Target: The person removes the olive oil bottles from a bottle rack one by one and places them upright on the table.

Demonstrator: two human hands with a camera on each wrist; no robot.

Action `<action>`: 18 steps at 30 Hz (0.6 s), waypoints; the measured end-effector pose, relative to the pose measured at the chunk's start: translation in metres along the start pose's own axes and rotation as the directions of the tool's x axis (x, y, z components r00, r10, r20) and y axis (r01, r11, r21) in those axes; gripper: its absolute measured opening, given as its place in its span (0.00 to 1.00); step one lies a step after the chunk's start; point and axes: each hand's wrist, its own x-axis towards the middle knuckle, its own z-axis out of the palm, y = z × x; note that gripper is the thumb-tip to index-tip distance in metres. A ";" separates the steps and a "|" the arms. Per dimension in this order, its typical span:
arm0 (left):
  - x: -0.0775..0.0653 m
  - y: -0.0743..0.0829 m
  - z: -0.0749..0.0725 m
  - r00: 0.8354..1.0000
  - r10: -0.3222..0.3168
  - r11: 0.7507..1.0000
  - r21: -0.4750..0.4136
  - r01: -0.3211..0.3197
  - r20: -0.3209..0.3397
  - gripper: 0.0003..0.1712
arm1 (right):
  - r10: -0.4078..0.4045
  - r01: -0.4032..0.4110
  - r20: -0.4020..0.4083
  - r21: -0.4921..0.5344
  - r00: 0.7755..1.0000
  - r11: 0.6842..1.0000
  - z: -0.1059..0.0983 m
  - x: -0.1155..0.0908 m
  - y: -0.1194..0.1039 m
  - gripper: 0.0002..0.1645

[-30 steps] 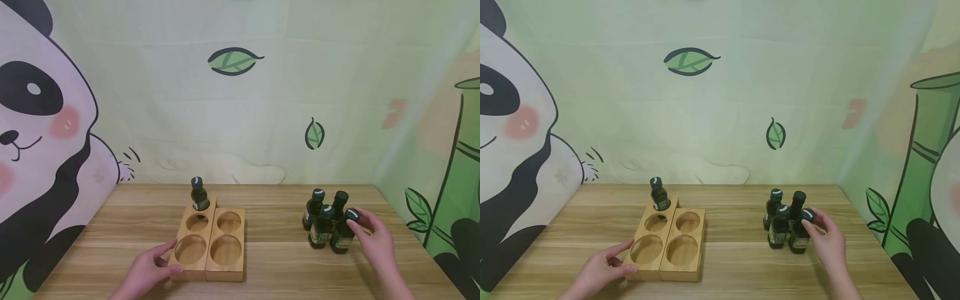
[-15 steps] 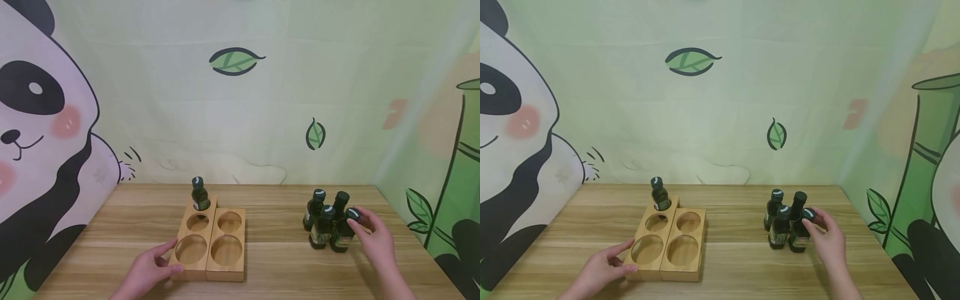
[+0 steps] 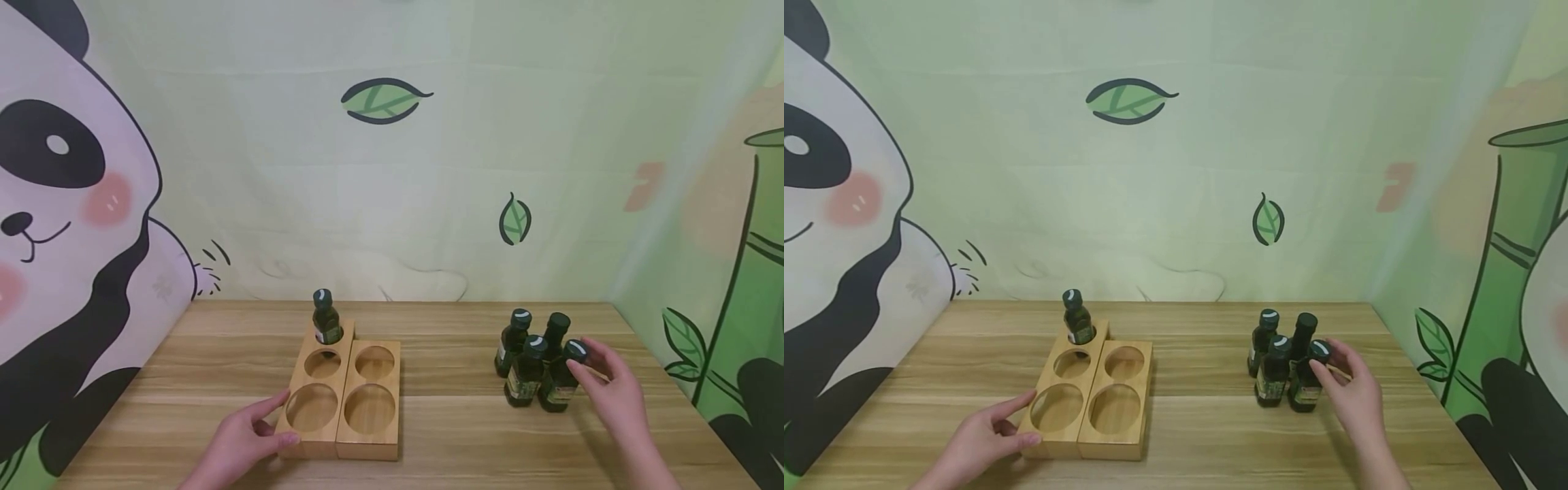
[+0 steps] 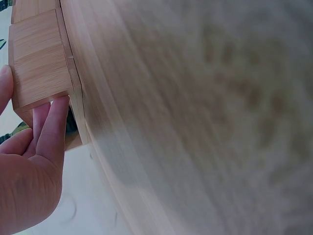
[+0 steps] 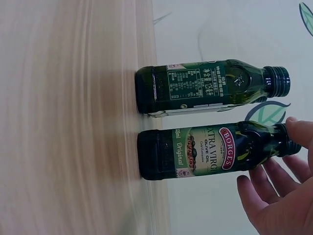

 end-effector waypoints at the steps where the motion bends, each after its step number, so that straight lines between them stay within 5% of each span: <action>1: 0.000 0.000 0.000 1.000 0.001 1.000 0.001 -0.001 -0.001 0.49 | -0.006 0.006 0.004 -0.005 1.000 1.000 0.000 -0.001 0.000 0.33; 9: 0.000 0.001 0.000 1.000 -0.003 1.000 0.018 0.003 0.002 0.50 | -0.142 0.137 -0.029 -0.141 0.989 0.981 -0.008 -0.005 -0.006 0.31; 18: 0.000 0.002 0.000 1.000 -0.010 1.000 0.010 0.010 0.006 0.49 | -0.360 0.333 -0.059 -0.266 0.931 0.905 -0.012 -0.009 -0.019 0.29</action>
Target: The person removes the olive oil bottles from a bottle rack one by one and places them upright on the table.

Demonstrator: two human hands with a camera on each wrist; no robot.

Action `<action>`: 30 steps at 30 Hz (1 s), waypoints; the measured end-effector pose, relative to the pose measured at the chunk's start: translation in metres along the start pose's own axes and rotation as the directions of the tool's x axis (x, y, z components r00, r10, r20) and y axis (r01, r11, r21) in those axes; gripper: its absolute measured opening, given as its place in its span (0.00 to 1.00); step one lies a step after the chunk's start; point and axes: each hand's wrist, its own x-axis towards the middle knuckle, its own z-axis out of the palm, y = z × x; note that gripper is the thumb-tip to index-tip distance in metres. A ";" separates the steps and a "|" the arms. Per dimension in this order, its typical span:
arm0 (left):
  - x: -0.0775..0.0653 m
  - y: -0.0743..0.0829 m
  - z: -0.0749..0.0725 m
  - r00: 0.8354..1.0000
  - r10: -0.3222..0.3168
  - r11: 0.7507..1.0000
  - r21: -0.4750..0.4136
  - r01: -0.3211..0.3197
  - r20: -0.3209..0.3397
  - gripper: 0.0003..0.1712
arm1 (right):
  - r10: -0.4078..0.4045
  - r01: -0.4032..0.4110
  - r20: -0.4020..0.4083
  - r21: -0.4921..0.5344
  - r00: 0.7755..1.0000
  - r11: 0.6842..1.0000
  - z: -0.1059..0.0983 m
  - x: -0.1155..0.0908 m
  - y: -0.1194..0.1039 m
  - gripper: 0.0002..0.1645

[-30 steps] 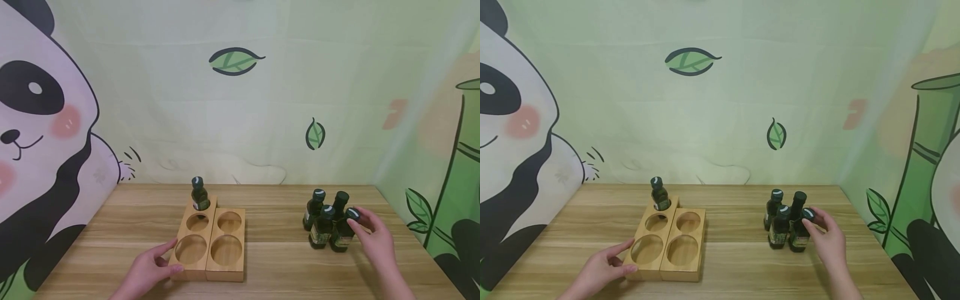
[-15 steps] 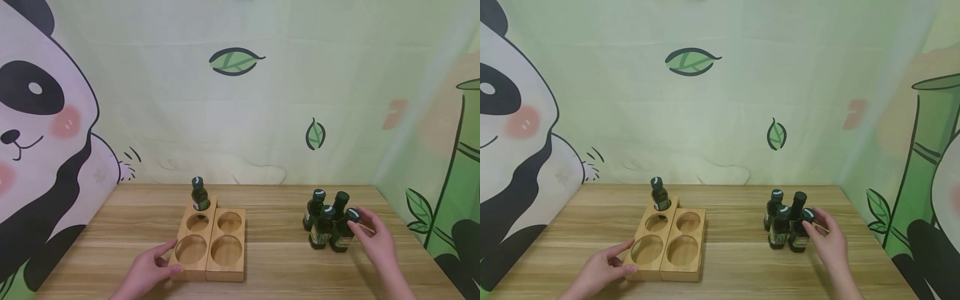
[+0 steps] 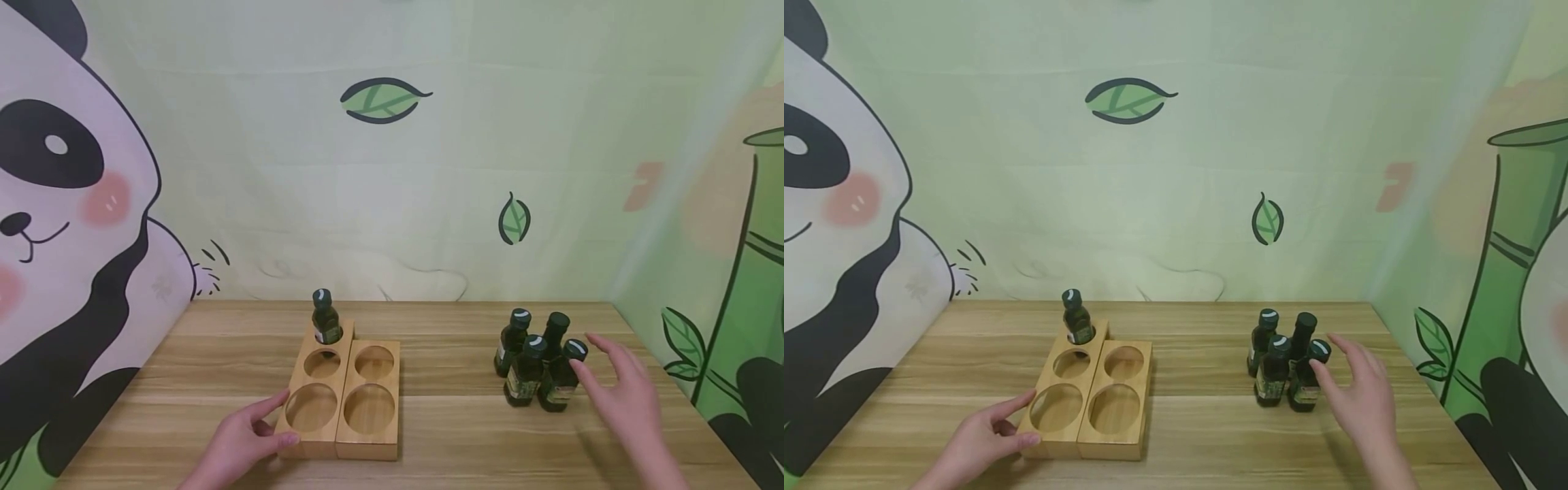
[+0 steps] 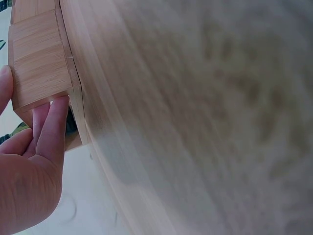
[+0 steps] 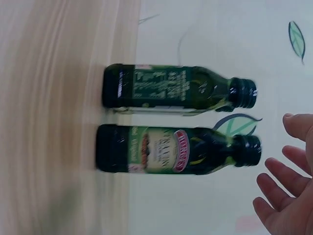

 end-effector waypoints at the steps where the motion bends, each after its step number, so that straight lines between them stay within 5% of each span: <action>1: 0.000 0.000 0.000 1.000 0.001 1.000 -0.002 -0.001 0.000 0.49 | -0.029 0.029 -0.011 -0.001 1.000 1.000 0.000 0.000 -0.003 0.29; 13: -0.001 0.001 0.000 1.000 0.000 1.000 0.002 0.000 0.000 0.50 | -0.282 0.283 -0.033 0.026 0.959 0.959 0.009 0.002 -0.038 0.33; 30: 0.001 -0.002 0.001 1.000 0.008 1.000 -0.009 -0.008 0.004 0.49 | -0.406 0.399 0.033 0.126 0.913 0.908 0.049 0.001 -0.074 0.35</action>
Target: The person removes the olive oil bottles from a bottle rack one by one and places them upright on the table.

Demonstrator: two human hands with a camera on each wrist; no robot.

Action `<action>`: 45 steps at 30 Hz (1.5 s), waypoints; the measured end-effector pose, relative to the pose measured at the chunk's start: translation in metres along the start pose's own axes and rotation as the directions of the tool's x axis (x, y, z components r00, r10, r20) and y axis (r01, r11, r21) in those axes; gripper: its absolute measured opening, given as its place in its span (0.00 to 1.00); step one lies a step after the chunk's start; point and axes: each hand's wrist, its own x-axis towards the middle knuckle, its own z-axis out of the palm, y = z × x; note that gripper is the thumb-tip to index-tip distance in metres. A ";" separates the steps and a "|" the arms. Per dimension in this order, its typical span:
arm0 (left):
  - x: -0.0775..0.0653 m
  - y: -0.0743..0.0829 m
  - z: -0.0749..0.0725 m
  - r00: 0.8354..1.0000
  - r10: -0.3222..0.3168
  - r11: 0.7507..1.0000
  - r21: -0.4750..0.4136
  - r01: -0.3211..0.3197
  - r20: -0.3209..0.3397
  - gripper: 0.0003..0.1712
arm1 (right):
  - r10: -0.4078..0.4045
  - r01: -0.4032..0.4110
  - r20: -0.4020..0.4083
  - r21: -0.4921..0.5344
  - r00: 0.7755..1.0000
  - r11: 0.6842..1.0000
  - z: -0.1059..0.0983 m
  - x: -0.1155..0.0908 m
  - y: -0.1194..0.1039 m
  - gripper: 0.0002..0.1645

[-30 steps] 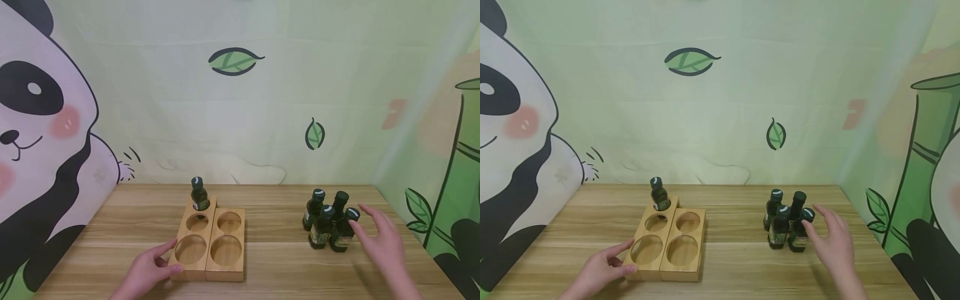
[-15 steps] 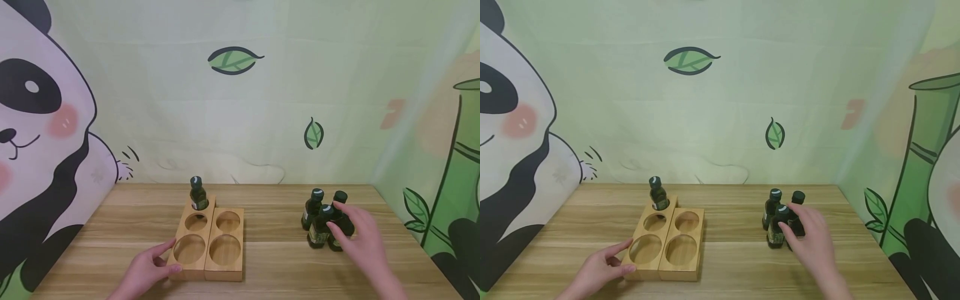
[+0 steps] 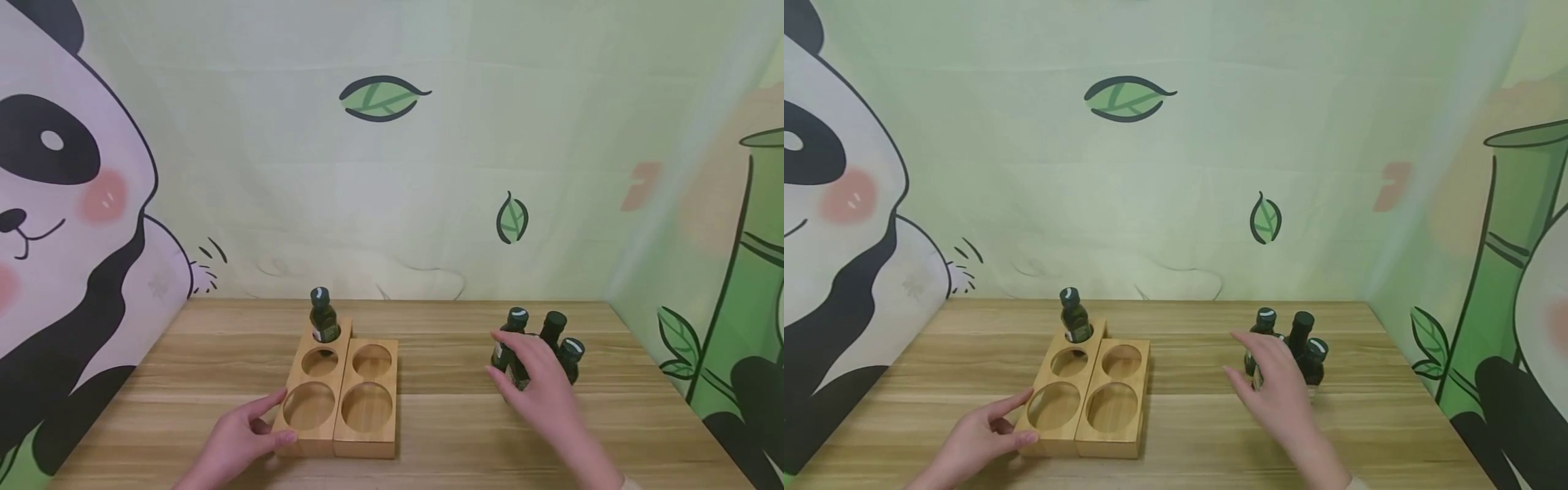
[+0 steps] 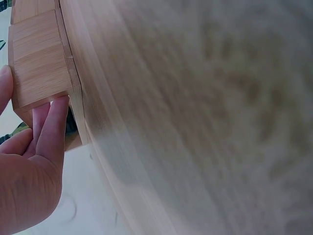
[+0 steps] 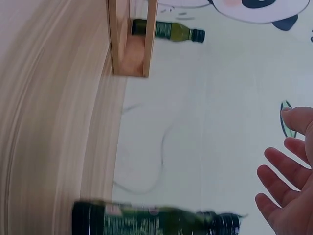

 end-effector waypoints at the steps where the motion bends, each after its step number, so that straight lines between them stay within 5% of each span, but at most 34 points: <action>1: 0.000 0.000 0.000 1.000 0.002 1.000 -0.003 -0.002 -0.001 0.49 | -0.007 0.007 0.006 0.001 1.000 1.000 0.004 0.001 -0.001 0.35; 10: -0.001 0.003 0.000 1.000 0.015 1.000 0.002 -0.015 -0.009 0.49 | -0.066 0.062 0.040 0.085 0.997 0.994 0.038 0.011 -0.010 0.33; 25: 0.000 0.002 0.000 1.000 0.030 1.000 0.004 -0.030 -0.010 0.48 | 0.054 -0.085 0.196 0.151 0.979 0.985 0.081 0.019 -0.029 0.34; 45: -0.001 0.001 -0.001 1.000 0.028 1.000 -0.003 -0.028 0.002 0.49 | 0.065 -0.140 0.309 0.229 0.949 0.963 0.133 0.048 -0.047 0.33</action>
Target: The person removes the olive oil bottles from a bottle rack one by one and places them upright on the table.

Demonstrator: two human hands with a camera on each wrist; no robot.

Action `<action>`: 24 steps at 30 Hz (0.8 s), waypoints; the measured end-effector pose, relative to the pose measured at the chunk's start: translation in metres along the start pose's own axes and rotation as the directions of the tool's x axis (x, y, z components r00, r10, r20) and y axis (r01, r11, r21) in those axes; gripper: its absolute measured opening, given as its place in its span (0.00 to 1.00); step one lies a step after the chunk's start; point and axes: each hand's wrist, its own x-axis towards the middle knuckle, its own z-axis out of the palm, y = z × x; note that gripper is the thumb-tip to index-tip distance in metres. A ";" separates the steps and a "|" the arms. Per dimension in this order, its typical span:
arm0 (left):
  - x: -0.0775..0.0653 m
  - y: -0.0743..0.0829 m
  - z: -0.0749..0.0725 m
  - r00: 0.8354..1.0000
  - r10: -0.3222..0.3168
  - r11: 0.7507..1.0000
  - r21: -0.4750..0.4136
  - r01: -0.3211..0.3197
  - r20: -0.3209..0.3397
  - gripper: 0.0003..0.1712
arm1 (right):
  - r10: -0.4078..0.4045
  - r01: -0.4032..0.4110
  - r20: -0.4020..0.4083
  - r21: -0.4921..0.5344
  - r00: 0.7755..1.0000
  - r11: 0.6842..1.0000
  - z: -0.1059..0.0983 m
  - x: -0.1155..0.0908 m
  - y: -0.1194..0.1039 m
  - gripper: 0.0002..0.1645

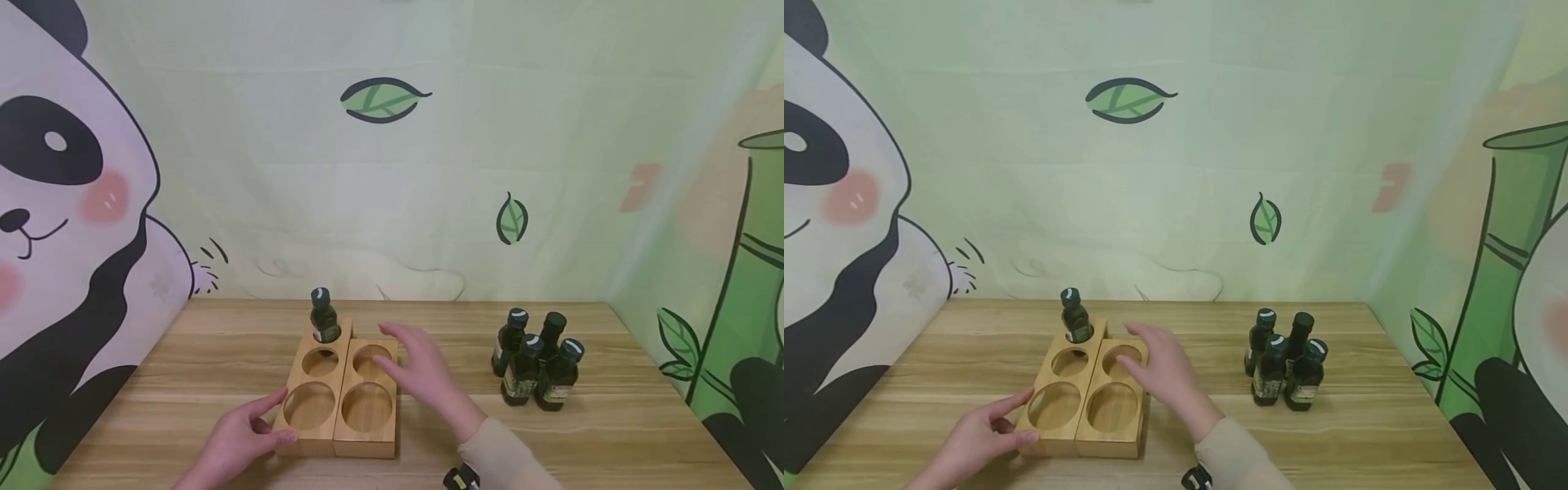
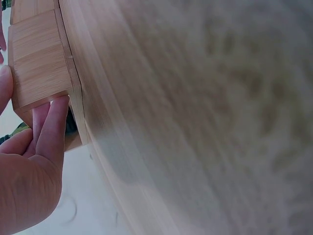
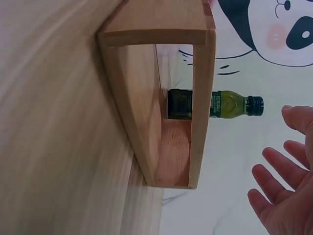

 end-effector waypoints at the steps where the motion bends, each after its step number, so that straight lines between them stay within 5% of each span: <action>1: 0.000 0.000 0.000 1.000 0.000 1.000 0.000 0.000 0.000 0.49 | 0.004 -0.004 0.005 0.009 1.000 1.000 0.002 0.003 -0.001 0.33; 24: 0.001 -0.001 0.000 1.000 -0.004 1.000 0.008 0.004 0.005 0.49 | 0.200 -0.212 0.082 0.168 0.976 0.963 0.036 0.068 -0.013 0.33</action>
